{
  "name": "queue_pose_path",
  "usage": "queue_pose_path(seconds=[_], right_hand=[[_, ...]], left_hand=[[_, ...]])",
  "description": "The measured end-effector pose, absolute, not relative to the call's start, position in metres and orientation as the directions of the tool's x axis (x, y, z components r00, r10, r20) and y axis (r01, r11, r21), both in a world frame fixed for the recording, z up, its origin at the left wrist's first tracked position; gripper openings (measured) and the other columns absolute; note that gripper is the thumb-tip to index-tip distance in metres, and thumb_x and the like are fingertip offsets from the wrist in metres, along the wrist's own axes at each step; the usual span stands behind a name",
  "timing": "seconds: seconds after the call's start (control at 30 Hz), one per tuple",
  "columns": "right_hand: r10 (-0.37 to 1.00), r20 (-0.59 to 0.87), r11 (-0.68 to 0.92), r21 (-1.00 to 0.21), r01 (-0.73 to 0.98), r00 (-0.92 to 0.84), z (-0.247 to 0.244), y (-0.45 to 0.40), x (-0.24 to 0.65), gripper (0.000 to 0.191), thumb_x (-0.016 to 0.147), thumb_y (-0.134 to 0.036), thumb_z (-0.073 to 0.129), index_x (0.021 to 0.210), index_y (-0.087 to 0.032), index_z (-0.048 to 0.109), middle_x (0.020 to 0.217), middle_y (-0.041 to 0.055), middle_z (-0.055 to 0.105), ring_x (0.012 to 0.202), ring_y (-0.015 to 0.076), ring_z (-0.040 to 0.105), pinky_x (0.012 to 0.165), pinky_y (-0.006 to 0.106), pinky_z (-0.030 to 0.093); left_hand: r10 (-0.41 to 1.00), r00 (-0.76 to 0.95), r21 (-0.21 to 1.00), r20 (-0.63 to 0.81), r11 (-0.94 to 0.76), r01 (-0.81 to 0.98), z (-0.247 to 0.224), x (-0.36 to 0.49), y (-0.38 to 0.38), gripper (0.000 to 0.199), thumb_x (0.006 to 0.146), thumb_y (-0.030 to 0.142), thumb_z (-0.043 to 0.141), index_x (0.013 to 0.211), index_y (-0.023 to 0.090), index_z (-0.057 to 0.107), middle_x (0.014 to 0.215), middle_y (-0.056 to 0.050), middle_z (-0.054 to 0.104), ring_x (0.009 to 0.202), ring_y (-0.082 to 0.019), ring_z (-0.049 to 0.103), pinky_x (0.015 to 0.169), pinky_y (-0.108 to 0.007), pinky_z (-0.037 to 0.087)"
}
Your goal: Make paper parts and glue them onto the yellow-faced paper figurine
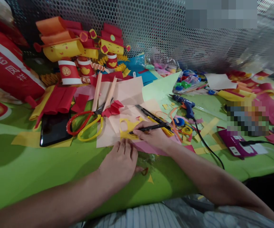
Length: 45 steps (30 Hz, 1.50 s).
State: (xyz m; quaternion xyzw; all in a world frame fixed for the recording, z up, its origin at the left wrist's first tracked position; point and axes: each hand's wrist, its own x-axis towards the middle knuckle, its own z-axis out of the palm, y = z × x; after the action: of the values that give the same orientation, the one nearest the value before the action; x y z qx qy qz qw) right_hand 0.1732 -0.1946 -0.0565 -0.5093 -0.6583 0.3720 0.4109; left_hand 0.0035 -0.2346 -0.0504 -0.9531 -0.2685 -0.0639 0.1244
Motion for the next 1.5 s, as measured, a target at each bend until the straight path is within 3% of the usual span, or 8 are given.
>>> queue_pose_path(seconds=[0.63,1.07,1.33,1.5], right_hand=[[0.978,0.137,0.186,-0.912,0.365,-0.156,-0.063,-0.194,0.175,0.009,0.076,-0.028,0.059,0.072,-0.020,0.058,0.070,0.0002,0.062,0.067,0.0130,0.058,0.066,0.028,0.049],[0.973,0.159,0.214,-0.899,0.383,-0.169,-0.060,-0.194,0.176,0.009,0.075,-0.027,0.057,0.069,-0.021,0.055,0.065,-0.0008,0.057,0.062,0.0127,0.053,0.061,0.027,0.048],[0.982,0.140,0.170,-0.945,0.279,-0.123,-0.058,-0.192,0.180,0.023,0.076,-0.042,0.058,0.071,-0.019,0.056,0.060,-0.0020,0.054,0.052,0.0098,0.050,0.049,0.024,0.045],[0.985,0.170,0.163,-0.970,0.182,0.026,-0.044,-0.189,0.197,0.039,0.071,-0.058,0.061,0.068,-0.019,0.054,0.050,-0.0033,0.054,0.044,0.0100,0.052,0.047,0.025,0.046]], left_hand=[[0.498,0.848,-0.209,0.181,-0.823,0.528,-0.053,0.003,-0.234,0.055,0.084,0.054,0.048,0.100,0.003,0.066,0.102,-0.025,0.068,0.095,-0.033,0.066,0.079,-0.042,0.050],[0.502,0.849,-0.176,0.166,-0.832,0.527,-0.052,0.003,-0.235,0.055,0.084,0.051,0.050,0.102,0.001,0.065,0.104,-0.028,0.066,0.095,-0.034,0.065,0.079,-0.044,0.050],[0.507,0.850,-0.179,0.144,-0.831,0.526,-0.049,0.003,-0.234,0.052,0.083,0.049,0.054,0.102,0.002,0.064,0.105,-0.026,0.066,0.095,-0.033,0.065,0.080,-0.043,0.049],[0.526,0.838,-0.144,0.146,-0.826,0.544,-0.048,0.004,-0.234,0.052,0.081,0.050,0.056,0.099,0.002,0.064,0.107,-0.026,0.065,0.097,-0.034,0.063,0.080,-0.042,0.049]])
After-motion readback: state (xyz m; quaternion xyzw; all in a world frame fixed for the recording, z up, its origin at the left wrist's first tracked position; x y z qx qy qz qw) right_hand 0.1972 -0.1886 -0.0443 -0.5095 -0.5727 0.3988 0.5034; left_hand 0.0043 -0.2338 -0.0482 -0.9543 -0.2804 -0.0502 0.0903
